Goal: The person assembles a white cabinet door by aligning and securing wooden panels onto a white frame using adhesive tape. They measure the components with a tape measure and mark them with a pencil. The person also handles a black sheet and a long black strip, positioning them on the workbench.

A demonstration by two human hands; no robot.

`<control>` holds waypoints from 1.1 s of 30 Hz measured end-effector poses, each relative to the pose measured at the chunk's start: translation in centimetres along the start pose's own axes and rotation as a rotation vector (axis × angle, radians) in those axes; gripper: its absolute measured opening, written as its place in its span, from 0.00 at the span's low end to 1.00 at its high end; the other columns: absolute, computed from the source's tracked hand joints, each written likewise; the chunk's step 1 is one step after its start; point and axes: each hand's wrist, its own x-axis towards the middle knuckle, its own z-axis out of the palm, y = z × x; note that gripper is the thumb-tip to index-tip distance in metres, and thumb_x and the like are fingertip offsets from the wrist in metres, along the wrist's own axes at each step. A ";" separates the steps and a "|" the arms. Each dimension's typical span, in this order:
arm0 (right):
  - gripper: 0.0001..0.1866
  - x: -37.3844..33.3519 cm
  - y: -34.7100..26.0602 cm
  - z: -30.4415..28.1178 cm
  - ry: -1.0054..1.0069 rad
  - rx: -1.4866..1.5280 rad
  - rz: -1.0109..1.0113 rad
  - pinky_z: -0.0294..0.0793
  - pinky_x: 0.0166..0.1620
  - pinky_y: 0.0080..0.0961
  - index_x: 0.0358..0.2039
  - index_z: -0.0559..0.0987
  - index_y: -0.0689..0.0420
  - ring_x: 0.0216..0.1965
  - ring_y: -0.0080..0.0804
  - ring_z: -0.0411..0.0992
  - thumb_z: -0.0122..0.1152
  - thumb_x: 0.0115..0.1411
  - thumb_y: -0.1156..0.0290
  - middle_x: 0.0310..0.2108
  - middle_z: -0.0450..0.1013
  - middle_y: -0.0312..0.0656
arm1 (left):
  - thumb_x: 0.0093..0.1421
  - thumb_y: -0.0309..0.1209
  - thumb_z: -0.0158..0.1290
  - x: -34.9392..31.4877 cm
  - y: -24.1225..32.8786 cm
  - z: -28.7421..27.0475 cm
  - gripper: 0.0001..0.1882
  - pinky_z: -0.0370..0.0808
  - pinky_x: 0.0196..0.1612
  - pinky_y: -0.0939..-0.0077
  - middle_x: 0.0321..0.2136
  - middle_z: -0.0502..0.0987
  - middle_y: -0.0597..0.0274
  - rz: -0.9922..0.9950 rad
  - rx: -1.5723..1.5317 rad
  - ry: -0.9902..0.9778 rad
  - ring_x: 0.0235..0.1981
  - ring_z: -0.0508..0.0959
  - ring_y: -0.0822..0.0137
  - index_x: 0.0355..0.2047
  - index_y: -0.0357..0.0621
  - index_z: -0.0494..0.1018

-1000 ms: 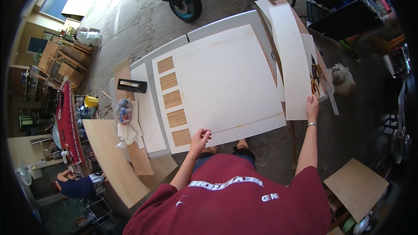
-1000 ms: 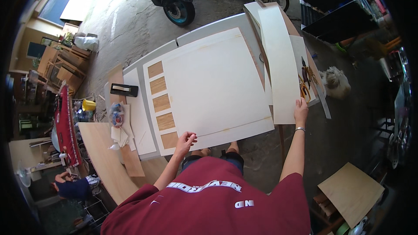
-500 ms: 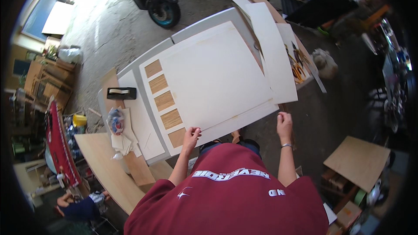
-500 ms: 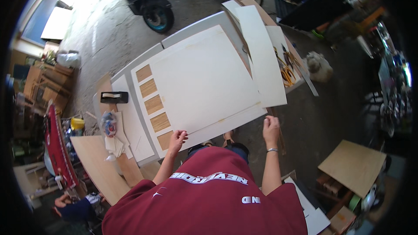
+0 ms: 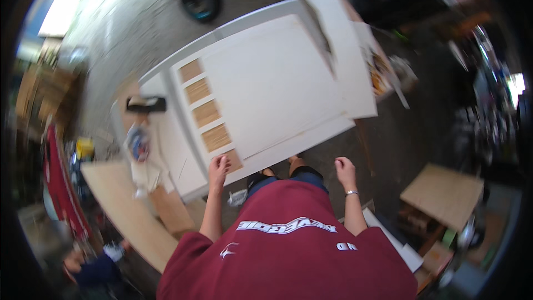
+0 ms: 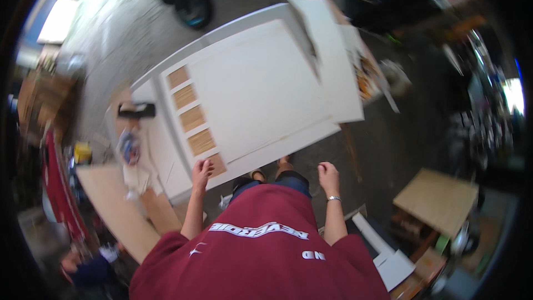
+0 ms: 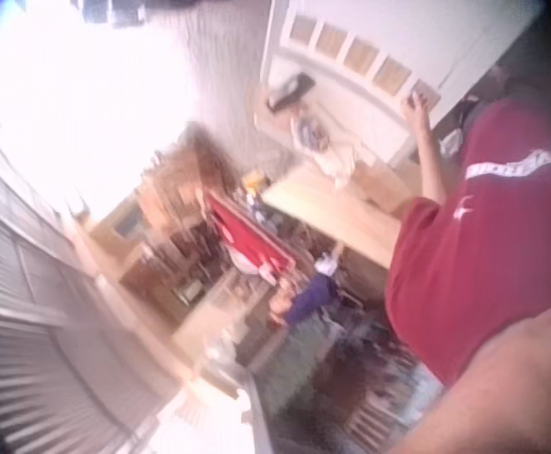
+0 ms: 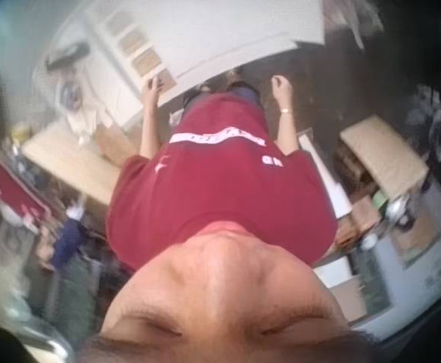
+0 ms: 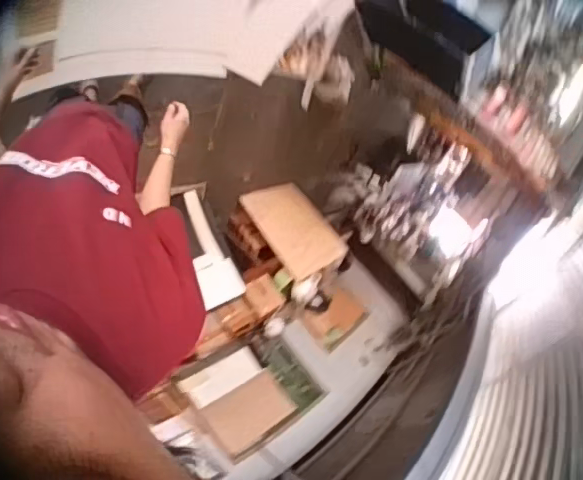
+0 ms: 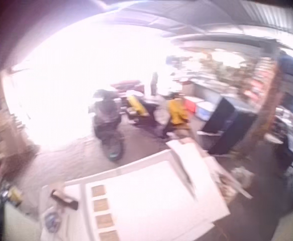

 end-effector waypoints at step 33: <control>0.27 55.3 5.6 -8.4 -0.350 0.086 0.103 0.70 0.53 0.30 0.57 0.73 0.70 0.49 0.31 0.72 0.57 0.66 0.61 0.50 0.76 0.45 | 0.68 0.37 0.55 -19.9 -3.5 5.1 0.13 0.77 0.39 0.75 0.33 0.81 0.60 -0.492 0.209 0.445 0.31 0.80 0.71 0.44 0.39 0.76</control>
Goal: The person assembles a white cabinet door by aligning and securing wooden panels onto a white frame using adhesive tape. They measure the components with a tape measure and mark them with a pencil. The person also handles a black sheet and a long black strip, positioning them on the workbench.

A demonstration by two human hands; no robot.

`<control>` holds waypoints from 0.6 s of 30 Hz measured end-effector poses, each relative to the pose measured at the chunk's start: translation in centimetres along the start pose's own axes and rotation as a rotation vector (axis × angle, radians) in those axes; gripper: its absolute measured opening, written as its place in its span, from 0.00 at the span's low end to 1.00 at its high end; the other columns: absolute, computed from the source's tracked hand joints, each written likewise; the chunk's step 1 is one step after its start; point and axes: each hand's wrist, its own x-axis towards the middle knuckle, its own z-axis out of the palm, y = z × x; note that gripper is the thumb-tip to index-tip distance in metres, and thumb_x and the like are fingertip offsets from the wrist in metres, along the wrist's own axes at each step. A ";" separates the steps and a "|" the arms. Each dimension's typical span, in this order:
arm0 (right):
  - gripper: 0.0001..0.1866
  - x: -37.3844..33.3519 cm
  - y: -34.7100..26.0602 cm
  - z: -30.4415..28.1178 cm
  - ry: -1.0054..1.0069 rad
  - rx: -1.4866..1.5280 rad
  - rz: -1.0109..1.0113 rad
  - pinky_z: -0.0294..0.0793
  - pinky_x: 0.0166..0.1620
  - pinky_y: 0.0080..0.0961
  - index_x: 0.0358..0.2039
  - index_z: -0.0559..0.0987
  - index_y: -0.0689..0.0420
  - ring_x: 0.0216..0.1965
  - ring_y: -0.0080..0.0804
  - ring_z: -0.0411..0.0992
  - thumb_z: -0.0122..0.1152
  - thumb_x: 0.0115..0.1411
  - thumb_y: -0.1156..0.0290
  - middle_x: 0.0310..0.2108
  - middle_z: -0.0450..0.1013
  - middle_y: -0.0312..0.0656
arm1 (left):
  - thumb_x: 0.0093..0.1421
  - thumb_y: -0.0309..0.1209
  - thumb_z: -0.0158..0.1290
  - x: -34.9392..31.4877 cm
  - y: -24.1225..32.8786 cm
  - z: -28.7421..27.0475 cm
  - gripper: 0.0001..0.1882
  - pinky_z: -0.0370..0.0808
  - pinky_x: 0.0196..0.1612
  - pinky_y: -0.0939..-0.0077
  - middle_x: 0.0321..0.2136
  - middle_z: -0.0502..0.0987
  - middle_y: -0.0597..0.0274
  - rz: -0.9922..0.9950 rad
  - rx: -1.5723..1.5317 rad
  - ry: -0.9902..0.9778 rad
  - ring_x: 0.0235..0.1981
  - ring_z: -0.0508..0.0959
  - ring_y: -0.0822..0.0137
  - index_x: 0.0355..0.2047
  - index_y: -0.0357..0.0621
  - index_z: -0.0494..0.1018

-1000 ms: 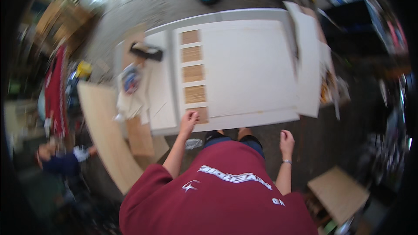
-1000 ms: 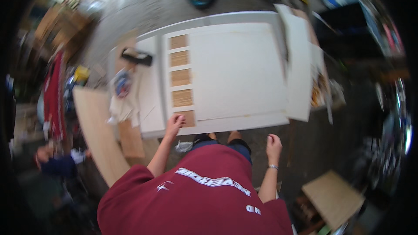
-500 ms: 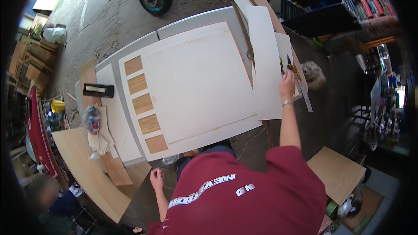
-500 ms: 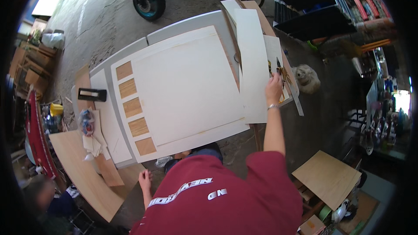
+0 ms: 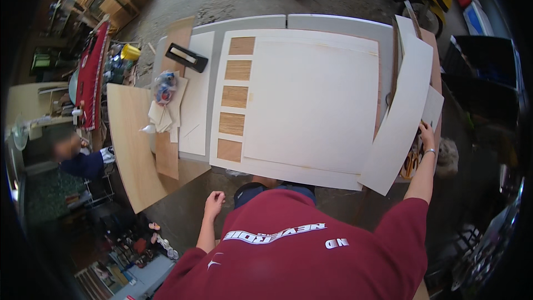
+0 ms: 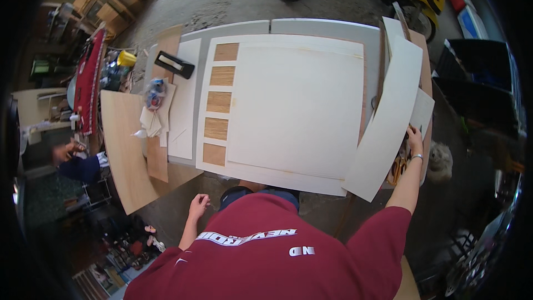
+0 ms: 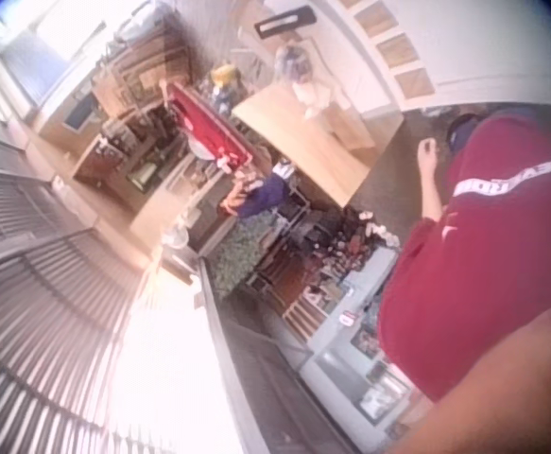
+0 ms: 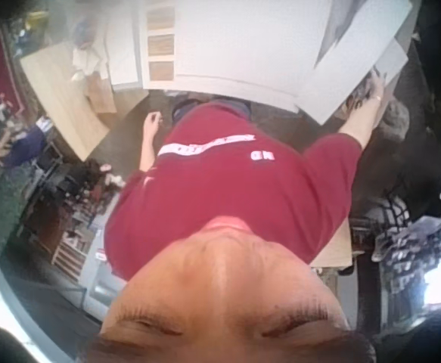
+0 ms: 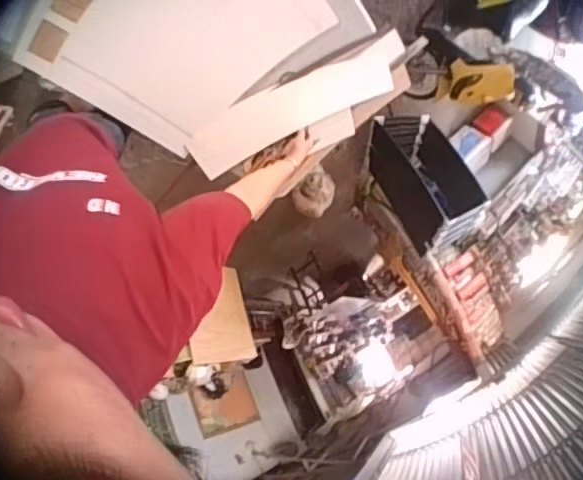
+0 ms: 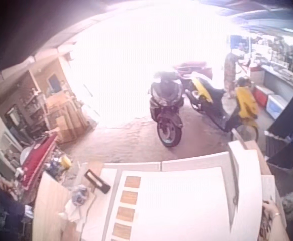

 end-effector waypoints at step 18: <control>0.19 -11.0 -5.3 -3.8 1.335 -0.111 -0.313 0.70 0.50 0.46 0.52 0.66 0.67 0.48 0.56 0.68 0.53 0.71 0.64 0.49 0.65 0.60 | 0.66 0.33 0.56 2.9 3.2 5.6 0.12 0.78 0.37 0.74 0.33 0.81 0.59 0.184 -0.029 -0.119 0.31 0.80 0.69 0.42 0.35 0.75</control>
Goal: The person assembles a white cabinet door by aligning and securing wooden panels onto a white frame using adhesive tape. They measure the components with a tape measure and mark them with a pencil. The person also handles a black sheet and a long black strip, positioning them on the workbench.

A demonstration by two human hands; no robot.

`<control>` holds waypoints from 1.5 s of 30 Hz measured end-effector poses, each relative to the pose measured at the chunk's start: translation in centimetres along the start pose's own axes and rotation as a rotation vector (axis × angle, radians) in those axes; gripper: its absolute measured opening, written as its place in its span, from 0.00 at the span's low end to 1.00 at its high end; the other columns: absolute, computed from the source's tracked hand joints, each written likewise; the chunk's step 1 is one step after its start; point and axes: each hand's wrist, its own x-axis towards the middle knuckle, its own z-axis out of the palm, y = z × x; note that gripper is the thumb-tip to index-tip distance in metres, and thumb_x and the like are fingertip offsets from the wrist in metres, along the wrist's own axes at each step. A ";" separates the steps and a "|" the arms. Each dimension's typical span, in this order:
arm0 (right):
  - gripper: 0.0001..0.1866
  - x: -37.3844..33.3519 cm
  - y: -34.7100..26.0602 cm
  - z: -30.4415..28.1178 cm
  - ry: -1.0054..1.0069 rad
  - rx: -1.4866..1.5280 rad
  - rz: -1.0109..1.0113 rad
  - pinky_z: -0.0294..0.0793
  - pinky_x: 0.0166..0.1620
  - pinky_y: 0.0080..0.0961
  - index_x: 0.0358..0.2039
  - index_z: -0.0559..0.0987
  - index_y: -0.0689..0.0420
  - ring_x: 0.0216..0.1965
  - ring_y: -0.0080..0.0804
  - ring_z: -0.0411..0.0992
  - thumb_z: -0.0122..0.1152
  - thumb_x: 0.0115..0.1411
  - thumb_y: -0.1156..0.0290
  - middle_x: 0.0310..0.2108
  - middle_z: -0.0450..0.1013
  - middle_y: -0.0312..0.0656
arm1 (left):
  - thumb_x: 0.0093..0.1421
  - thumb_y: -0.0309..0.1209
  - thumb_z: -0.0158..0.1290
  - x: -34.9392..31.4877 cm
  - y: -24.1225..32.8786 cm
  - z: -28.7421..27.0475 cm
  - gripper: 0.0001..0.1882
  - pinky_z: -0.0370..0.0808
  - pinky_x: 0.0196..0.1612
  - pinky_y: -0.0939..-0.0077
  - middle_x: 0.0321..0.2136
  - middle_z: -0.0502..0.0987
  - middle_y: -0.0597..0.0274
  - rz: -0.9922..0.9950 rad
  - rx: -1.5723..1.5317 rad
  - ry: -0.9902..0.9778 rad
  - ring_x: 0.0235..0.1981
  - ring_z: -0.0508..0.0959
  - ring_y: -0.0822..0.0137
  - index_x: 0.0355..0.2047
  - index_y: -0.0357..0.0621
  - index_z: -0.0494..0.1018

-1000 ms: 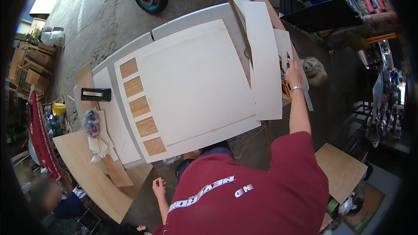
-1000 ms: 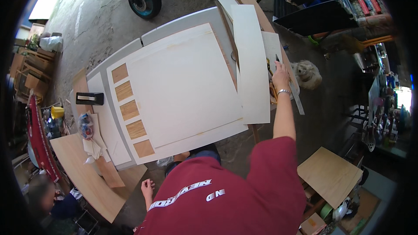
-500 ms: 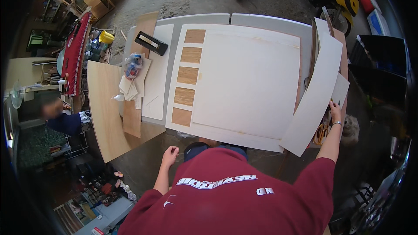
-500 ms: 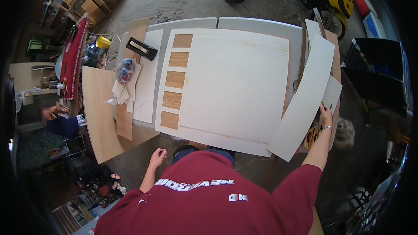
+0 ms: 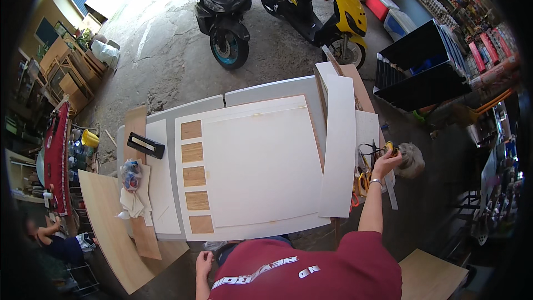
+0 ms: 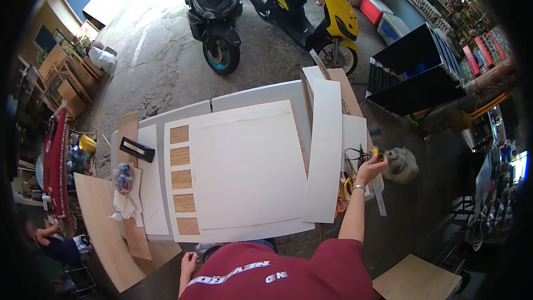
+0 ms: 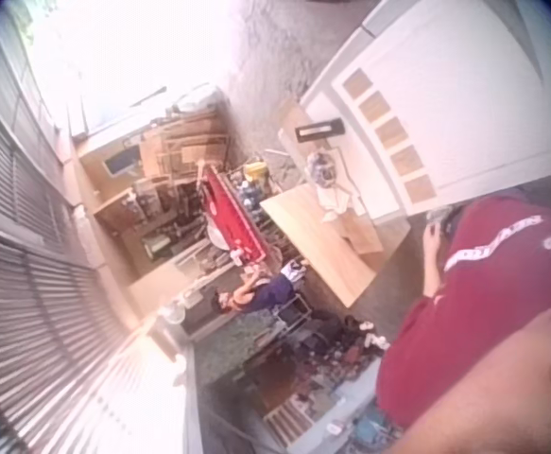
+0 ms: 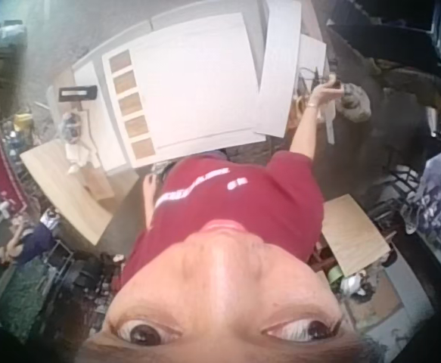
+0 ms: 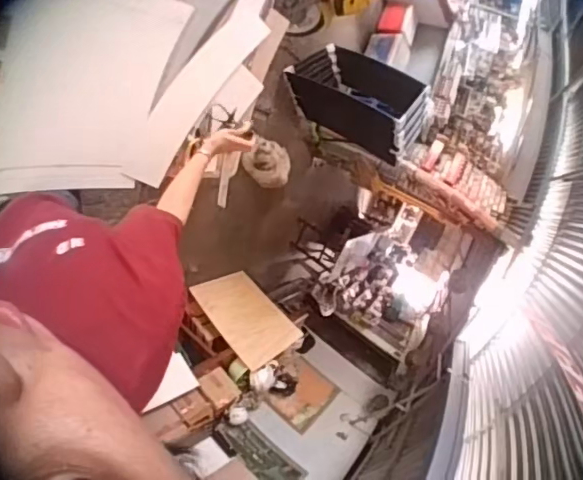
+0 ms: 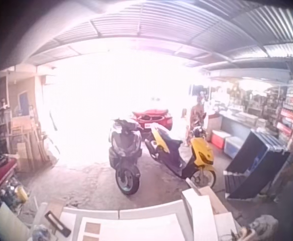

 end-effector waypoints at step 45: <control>0.03 -48.9 -36.3 -7.0 -1.915 0.416 -0.514 0.70 0.37 0.25 0.33 0.82 0.57 0.31 0.25 0.69 0.68 0.58 0.73 0.30 0.73 0.34 | 0.51 0.17 0.69 22.3 0.7 -16.4 0.40 0.73 0.56 0.72 0.53 0.66 0.57 0.602 -0.478 0.528 0.51 0.73 0.67 0.59 0.45 0.58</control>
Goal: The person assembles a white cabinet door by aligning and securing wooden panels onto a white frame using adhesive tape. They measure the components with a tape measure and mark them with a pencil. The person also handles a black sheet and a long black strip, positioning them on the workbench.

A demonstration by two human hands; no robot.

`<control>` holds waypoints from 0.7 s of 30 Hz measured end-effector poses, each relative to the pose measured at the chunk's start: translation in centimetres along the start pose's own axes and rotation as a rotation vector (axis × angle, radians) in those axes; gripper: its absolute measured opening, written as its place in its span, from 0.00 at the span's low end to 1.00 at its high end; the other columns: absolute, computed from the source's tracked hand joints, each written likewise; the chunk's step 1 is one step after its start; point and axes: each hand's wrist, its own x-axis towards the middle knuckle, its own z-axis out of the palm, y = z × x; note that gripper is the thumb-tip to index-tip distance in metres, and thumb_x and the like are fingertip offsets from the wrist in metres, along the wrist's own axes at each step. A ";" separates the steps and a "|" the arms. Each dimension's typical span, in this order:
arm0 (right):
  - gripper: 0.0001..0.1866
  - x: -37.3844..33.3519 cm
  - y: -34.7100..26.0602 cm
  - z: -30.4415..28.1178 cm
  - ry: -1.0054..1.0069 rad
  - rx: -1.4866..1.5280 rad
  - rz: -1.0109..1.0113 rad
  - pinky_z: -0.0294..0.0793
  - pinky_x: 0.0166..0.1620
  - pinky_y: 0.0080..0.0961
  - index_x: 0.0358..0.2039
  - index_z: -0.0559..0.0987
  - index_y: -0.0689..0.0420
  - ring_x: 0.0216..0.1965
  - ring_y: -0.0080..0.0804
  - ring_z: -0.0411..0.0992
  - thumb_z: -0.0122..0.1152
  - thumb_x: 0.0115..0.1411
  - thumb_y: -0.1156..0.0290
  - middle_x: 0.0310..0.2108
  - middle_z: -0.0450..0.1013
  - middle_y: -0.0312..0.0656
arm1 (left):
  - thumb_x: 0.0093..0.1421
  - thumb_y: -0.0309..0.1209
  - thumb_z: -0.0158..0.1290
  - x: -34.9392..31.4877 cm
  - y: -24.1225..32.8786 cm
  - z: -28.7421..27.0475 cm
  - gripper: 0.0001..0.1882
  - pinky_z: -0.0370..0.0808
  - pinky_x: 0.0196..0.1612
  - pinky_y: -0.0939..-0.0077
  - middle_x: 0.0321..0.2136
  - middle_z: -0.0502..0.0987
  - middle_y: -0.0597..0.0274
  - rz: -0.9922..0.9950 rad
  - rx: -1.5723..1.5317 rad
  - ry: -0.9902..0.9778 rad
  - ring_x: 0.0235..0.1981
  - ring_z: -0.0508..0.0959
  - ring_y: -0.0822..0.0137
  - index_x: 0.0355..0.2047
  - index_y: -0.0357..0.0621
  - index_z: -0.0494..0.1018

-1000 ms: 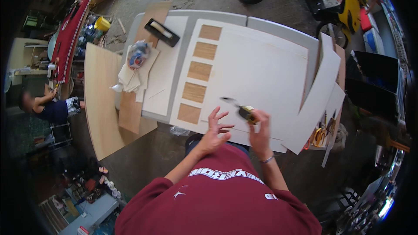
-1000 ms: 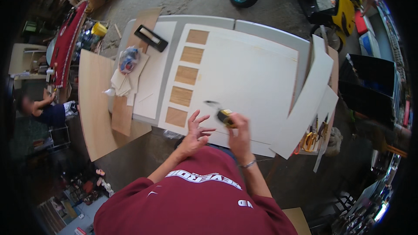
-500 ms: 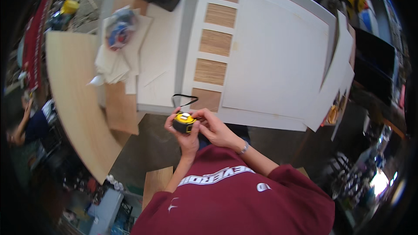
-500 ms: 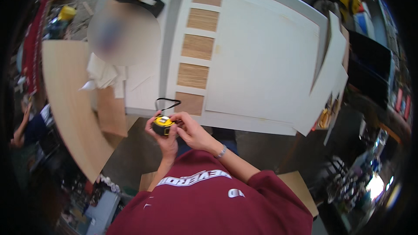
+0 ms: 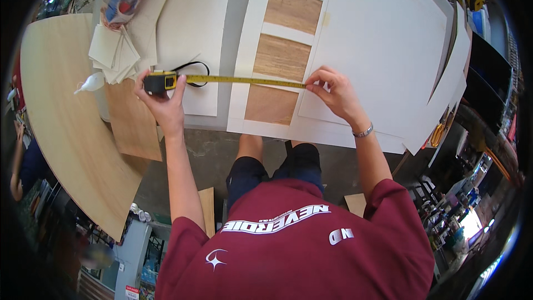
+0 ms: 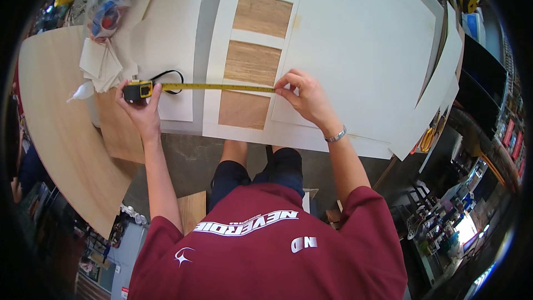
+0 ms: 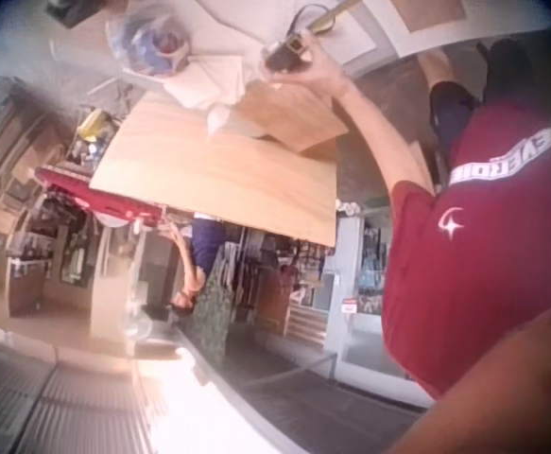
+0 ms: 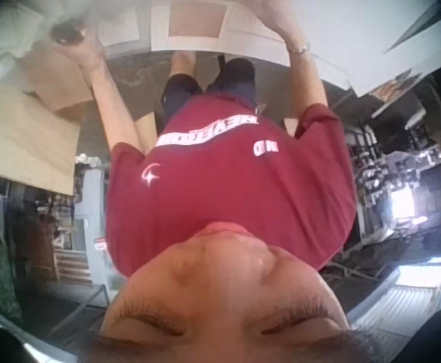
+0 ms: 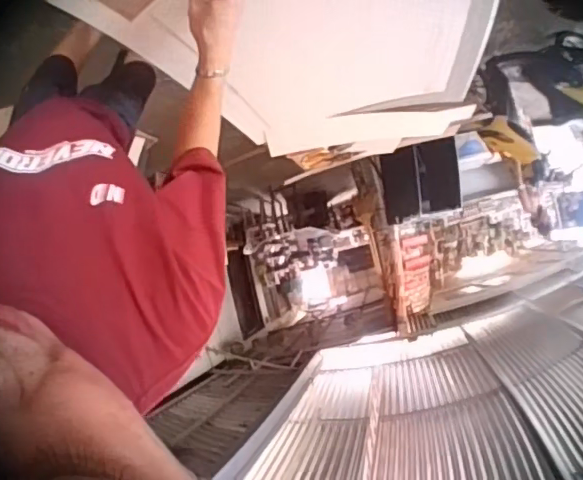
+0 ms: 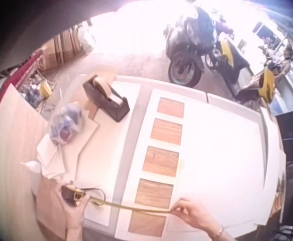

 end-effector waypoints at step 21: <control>0.07 -0.2 1.1 1.9 0.143 -0.167 -0.182 0.70 0.43 0.35 0.31 0.78 0.59 0.39 0.41 0.69 0.69 0.55 0.75 0.34 0.68 0.42 | 0.45 0.35 0.75 0.1 -2.0 1.7 0.37 0.72 0.51 0.63 0.47 0.77 0.56 0.295 0.452 0.035 0.47 0.74 0.57 0.53 0.45 0.68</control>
